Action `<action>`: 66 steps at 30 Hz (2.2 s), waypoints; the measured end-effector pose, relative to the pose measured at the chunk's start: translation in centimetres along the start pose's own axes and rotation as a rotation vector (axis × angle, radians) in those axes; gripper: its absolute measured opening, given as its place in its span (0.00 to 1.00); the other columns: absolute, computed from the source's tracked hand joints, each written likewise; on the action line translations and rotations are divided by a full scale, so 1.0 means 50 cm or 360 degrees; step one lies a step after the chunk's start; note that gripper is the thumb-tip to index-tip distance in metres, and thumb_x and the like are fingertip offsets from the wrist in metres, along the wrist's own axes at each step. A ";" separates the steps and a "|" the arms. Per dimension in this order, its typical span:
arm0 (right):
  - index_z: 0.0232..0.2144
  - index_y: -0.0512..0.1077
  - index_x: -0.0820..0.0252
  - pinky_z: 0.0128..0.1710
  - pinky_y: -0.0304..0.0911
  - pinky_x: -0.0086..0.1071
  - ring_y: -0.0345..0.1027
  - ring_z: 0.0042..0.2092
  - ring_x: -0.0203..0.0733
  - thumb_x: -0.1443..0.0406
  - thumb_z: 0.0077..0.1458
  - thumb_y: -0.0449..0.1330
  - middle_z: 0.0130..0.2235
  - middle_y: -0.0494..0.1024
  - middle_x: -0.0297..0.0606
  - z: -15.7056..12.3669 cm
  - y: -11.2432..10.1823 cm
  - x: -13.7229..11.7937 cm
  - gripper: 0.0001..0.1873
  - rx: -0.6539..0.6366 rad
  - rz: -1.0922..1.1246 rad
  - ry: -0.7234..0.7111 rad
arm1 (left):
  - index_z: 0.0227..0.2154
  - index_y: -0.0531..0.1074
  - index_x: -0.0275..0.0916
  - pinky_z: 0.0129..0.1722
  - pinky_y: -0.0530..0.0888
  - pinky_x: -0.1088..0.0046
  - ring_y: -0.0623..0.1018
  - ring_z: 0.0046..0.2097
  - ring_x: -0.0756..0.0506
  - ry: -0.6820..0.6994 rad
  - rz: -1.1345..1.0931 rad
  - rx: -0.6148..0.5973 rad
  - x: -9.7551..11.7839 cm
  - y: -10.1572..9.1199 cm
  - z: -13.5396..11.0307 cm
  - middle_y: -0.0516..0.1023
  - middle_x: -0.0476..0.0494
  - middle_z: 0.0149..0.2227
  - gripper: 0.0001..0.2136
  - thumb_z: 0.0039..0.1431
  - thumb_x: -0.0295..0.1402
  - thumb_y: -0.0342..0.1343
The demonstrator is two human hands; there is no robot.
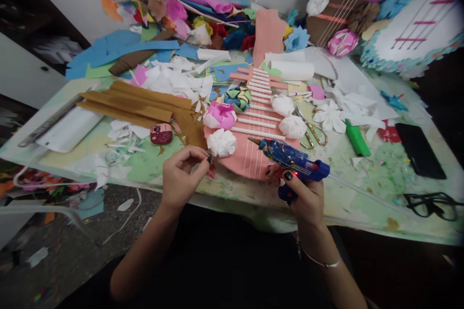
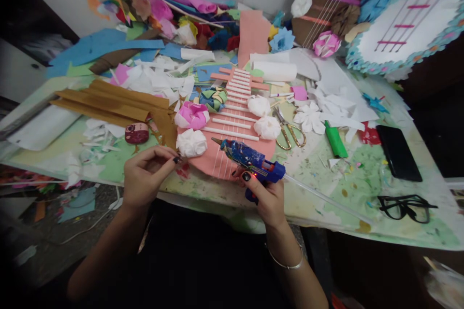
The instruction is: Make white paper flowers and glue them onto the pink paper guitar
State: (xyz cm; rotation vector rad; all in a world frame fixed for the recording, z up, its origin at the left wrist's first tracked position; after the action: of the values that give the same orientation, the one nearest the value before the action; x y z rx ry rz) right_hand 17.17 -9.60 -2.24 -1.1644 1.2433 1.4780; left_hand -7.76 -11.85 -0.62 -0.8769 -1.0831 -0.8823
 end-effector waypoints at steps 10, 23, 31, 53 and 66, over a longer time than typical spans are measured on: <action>0.33 0.76 0.59 0.31 0.65 0.34 0.69 0.30 0.38 0.63 0.55 0.61 0.31 0.79 0.38 0.001 0.000 0.002 0.06 -0.0005 0.0004 -0.0009 | 0.26 0.75 0.36 0.28 0.75 0.78 0.76 0.25 0.51 -0.0312 0.0070 0.0015 -0.019 0.002 0.001 0.78 0.47 0.25 0.04 0.47 0.31 0.62; 0.32 0.76 0.60 0.30 0.65 0.34 0.69 0.29 0.39 0.61 0.54 0.61 0.30 0.79 0.38 -0.002 -0.006 0.005 0.07 0.0036 -0.0091 0.0021 | 0.24 0.71 0.37 0.19 0.69 0.81 0.70 0.20 0.54 -0.0441 -0.0180 -0.0086 -0.023 0.017 0.003 0.73 0.52 0.21 0.03 0.47 0.28 0.60; 0.31 0.76 0.59 0.29 0.64 0.33 0.66 0.27 0.37 0.61 0.54 0.61 0.27 0.76 0.36 -0.004 -0.008 0.008 0.07 0.0020 -0.0067 0.0032 | 0.23 0.71 0.36 0.17 0.64 0.81 0.68 0.19 0.54 -0.0720 -0.0523 -0.0098 -0.031 0.026 0.002 0.73 0.50 0.20 0.05 0.44 0.30 0.61; 0.33 0.76 0.59 0.27 0.63 0.32 0.68 0.27 0.38 0.61 0.54 0.62 0.28 0.78 0.36 -0.004 -0.013 0.013 0.07 0.0038 -0.0084 0.0037 | 0.19 0.55 0.40 0.12 0.47 0.79 0.53 0.15 0.55 -0.0807 -0.1101 0.0044 -0.019 -0.045 0.028 0.50 0.56 0.16 0.12 0.48 0.32 0.55; 0.32 0.78 0.60 0.31 0.65 0.32 0.69 0.30 0.38 0.61 0.56 0.60 0.30 0.79 0.39 -0.003 -0.010 0.017 0.09 -0.0005 -0.0039 0.0002 | 0.47 0.73 0.43 0.35 0.73 0.70 0.75 0.45 0.42 -0.0052 0.0808 0.0016 -0.050 -0.155 0.006 0.74 0.42 0.49 0.21 0.47 0.27 0.54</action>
State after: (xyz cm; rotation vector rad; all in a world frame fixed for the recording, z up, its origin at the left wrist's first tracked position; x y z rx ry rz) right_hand 17.51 -9.65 -3.16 -1.1788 1.2240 1.4614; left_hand -15.48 -14.16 -1.80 -1.0969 -0.8336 -0.4392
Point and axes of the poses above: each hand's wrist, its own z-axis towards the middle knuckle, its own y-axis out of the palm, x = y × z, the point moved 4 cm from there along z, towards the middle knuckle
